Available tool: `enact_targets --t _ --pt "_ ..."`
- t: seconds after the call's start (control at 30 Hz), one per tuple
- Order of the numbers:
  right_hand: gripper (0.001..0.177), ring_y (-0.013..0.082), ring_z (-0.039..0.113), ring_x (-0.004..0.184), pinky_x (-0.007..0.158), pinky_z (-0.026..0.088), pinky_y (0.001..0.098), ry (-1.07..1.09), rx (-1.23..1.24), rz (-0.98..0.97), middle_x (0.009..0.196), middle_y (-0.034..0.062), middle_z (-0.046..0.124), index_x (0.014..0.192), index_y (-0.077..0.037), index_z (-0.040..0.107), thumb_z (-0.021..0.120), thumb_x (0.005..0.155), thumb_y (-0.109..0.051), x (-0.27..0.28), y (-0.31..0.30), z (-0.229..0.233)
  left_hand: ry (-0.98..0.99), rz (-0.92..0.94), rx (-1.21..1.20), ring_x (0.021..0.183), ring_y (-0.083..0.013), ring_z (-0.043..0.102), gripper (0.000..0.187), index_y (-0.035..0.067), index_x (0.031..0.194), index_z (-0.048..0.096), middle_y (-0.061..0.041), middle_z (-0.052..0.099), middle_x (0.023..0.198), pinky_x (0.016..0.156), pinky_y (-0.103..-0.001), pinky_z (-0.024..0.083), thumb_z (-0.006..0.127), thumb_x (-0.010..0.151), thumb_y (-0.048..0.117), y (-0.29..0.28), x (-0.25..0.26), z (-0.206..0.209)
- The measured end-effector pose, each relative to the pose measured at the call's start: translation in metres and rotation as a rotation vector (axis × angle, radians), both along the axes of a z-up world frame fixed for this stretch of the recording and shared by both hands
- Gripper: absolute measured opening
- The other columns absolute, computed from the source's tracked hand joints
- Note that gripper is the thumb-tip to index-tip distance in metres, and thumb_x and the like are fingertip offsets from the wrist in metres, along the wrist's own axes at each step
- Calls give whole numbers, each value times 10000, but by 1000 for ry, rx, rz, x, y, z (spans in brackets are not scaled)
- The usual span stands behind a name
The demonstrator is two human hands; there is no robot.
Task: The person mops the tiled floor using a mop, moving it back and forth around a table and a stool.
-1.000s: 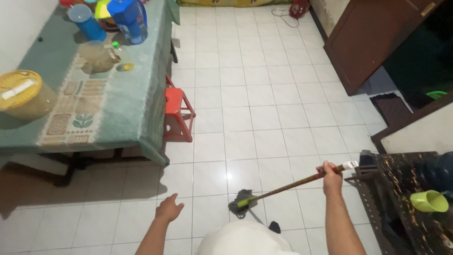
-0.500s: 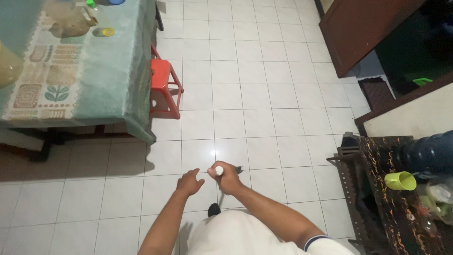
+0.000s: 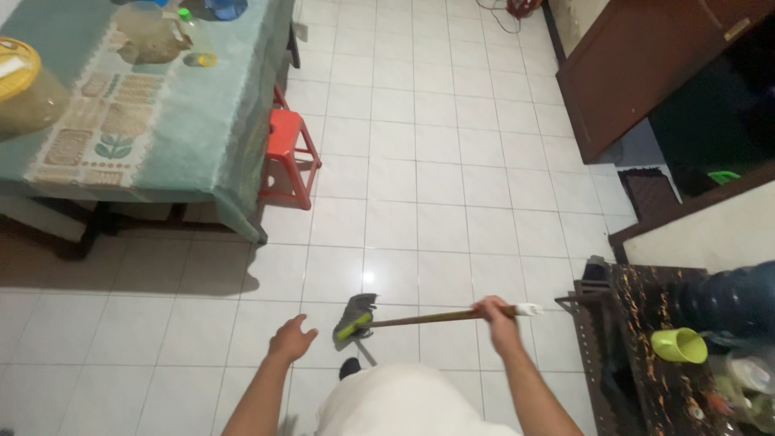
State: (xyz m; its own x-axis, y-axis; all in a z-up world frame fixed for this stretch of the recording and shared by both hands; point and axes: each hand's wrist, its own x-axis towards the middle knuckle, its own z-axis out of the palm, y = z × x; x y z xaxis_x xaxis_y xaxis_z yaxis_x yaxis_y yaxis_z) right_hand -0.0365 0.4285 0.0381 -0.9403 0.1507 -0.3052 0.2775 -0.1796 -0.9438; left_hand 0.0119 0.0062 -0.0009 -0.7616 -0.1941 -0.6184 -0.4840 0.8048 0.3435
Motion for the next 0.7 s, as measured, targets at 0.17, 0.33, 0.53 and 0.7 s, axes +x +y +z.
enact_targets --t 0.17,0.33,0.53,0.7 --pt "215 195 536 728 767 440 340 140 -22 -156 666 72 517 651 -28 465 494 856 -83 24 80 28 17 6 8 1168 -221 397 570 175 1236 390 -40 414 1271 953 -373 342 530 740 419 42 9 3" --pt "203 161 497 708 698 383 300 277 192 -33 690 47 532 650 -29 508 511 825 -131 16 99 2 83 -71 58 1161 -224 395 559 162 1213 414 -51 417 1260 955 -356 337 539 735 423 115 9 12" --pt "218 124 485 651 632 420 277 193 -437 432 651 20 505 668 -73 486 553 808 -226 43 -19 -53 164 -149 102 1145 -227 409 540 151 1199 427 -55 432 1244 935 -366 343 545 732 396 195 27 26" --pt "211 70 395 601 524 384 246 228 221 851 612 -2 447 666 -33 507 638 808 -118 94 -62 -3 204 -72 116 1131 -237 418 521 152 1201 437 -68 439 1240 923 -371 348 547 727 338 203 60 18"
